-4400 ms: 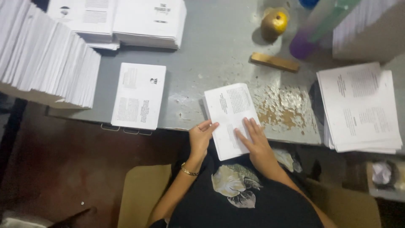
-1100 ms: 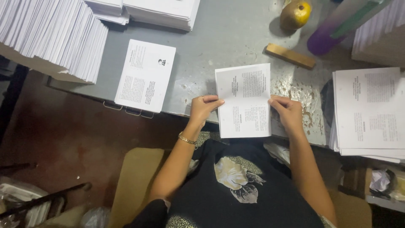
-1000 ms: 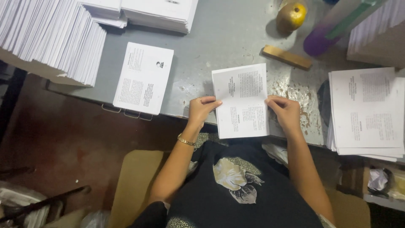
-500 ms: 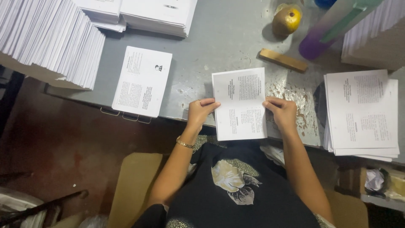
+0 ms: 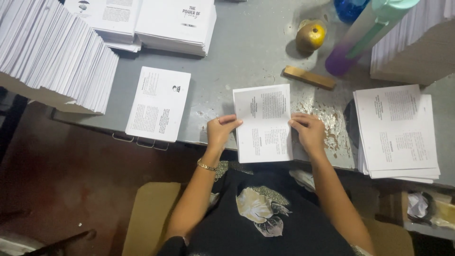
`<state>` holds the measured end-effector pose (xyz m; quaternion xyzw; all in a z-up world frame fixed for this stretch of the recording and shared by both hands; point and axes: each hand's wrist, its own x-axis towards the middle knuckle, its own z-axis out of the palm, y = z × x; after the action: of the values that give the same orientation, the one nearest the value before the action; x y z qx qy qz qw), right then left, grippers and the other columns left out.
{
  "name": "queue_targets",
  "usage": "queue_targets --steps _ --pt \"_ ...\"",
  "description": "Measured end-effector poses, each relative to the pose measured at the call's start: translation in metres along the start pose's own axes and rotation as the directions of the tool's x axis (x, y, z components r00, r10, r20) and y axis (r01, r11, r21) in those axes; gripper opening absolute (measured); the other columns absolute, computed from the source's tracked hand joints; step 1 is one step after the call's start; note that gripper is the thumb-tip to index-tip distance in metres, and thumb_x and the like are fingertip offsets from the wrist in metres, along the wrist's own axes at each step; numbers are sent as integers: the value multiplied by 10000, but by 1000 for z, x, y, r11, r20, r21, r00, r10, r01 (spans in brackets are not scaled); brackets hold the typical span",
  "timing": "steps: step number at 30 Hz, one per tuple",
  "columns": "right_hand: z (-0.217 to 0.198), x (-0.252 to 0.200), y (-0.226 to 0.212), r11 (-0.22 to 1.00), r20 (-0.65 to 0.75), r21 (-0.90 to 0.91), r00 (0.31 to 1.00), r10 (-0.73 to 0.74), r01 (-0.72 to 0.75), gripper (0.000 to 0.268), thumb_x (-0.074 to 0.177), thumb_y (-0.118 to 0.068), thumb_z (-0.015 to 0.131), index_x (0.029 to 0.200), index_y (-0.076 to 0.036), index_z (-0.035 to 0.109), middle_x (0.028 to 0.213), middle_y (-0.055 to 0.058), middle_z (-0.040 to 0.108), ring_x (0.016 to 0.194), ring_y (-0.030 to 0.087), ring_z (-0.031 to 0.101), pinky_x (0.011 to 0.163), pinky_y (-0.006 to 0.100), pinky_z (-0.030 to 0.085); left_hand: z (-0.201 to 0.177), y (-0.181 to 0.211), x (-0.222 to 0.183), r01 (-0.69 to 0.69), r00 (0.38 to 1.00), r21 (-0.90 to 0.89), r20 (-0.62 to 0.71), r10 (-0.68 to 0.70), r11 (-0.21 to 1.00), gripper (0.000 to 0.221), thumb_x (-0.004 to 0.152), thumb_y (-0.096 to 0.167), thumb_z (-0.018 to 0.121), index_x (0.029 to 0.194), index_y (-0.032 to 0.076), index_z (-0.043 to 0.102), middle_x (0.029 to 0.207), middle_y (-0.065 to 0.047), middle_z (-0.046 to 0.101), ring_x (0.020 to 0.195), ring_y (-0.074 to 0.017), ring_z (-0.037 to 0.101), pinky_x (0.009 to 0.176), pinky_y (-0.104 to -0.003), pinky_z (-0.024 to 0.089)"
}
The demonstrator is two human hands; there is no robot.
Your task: Folding printed sheets of paper in half and stacking them on a workbench in a print shop.
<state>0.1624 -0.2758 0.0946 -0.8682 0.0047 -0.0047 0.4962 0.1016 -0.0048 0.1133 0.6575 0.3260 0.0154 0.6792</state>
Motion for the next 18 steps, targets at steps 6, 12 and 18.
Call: queue_targets --steps 6,12,18 --pt "32 14 -3 988 -134 -87 981 -141 130 134 787 -146 835 891 -66 804 1251 108 689 1212 358 523 1113 401 399 3 10 39 -150 988 -53 -42 148 987 550 643 -17 892 1150 124 730 959 -123 780 866 -203 767 775 -299 639" --pt "42 14 -8 996 -192 -84 981 -40 24 110 770 -113 851 850 -73 787 1236 28 641 1194 262 450 1078 343 382 29 40 -2 -287 939 123 -160 304 950 834 783 -148 753 1518 9 392 1191 -327 671 1143 -460 660 1014 -469 567" --pt "41 12 -13 996 -225 -86 973 -49 30 107 792 -99 850 881 -73 797 1205 28 652 1106 244 484 993 341 435 45 -15 3 -786 509 487 157 846 382 326 1064 23 503 1350 94 642 1411 -112 490 1395 -306 418 1251 -475 208"
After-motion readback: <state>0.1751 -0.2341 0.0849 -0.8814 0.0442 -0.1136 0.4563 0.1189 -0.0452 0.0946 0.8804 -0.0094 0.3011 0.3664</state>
